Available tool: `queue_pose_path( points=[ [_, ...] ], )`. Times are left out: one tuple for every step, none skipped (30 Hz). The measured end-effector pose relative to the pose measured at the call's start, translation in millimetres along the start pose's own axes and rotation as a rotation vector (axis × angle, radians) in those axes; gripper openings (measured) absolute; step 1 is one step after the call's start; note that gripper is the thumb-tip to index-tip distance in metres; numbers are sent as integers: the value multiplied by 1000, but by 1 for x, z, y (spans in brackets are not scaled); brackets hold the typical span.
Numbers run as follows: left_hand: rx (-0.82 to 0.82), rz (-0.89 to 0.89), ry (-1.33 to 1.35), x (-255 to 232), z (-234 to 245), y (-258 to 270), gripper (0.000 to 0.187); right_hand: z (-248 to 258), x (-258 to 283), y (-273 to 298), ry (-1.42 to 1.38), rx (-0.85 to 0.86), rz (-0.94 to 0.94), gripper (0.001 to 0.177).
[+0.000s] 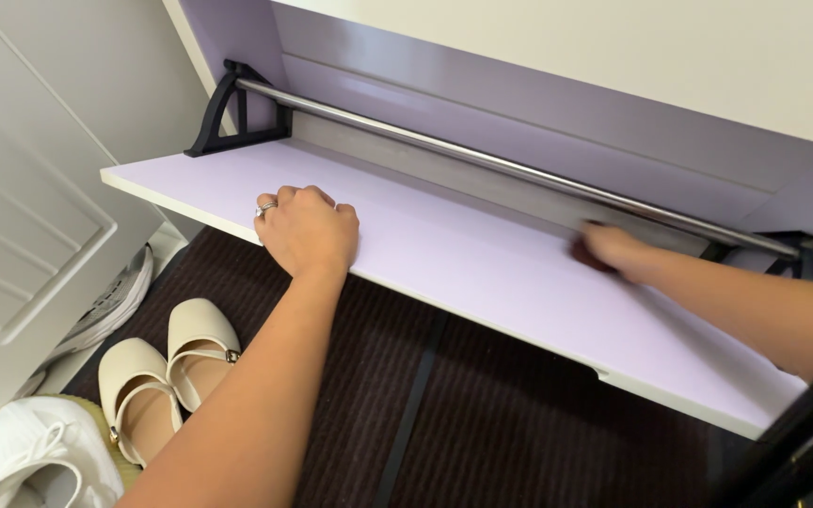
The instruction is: The person wipes a pair of black slippers with pink fuzzy inserts using a brown cloth. They then remove several pairs of shoes from a white shoe rack, wipe the shelf surface with the cloth, and place the shoes on the floor. Finally, the person rinses the cloth in a basin of water.
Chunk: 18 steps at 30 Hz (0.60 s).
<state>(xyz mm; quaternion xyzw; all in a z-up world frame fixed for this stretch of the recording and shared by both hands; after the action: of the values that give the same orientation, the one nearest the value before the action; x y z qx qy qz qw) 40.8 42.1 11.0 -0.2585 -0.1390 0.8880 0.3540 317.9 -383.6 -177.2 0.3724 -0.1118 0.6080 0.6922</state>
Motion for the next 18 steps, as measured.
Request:
queue_pose_path(
  points=[
    [-7,-4,5,0,0,0,20,-30,44,16,-107,93,137,41],
    [-13,-8,10,0,0,-1,20,-64,89,40,-119,177,280,38],
    [-9,-7,5,0,0,-1,20,-92,131,71,-158,267,398,37],
    [-6,-7,0,-1,0,-1,20,-115,161,104,-286,353,358,31],
    [1,-4,-2,0,0,-1,20,-136,194,144,-350,508,478,42],
    [-14,-10,-3,1,0,-1,19,-146,207,181,-292,552,520,44],
    [-29,-14,-2,0,1,-1,18,-135,221,219,-230,547,837,43],
    [-44,-18,-1,0,2,-2,18,-125,231,255,-159,537,1153,42],
    [-40,-18,5,0,1,-1,18,-114,223,270,-106,573,1093,47],
    [-35,-18,12,0,1,-1,18,-101,212,279,-54,609,1033,51],
    [-31,-18,19,0,1,-1,18,-85,201,285,-56,642,975,53],
    [-24,-23,21,-1,1,-2,18,-66,188,290,-59,675,915,54],
    [-13,-23,27,1,0,-2,18,-46,168,284,43,659,716,55],
    [-2,-23,33,3,0,-2,18,-28,150,278,140,637,516,55],
    [-25,-31,98,3,1,-1,18,-3,140,268,217,500,423,53],
    [-49,-37,163,5,2,-1,18,27,132,258,291,364,329,57],
    [-69,-52,226,6,2,-1,18,59,130,253,406,243,386,59],
    [-137,-60,321,9,5,-1,18,84,130,250,523,122,441,68]
  ],
)
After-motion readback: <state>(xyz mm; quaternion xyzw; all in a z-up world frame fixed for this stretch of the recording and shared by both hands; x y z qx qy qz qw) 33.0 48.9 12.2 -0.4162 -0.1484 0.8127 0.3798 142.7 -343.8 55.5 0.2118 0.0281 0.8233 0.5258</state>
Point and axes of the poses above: each hand's wrist, its own y-axis away from the middle knuckle, its own z-axis out of the back of the hand, x = y × z, the point moved 6 cm from there along -y, towards the middle knuckle, and after that the axes turned 7 degrees about -x, right-handed, at the moved point
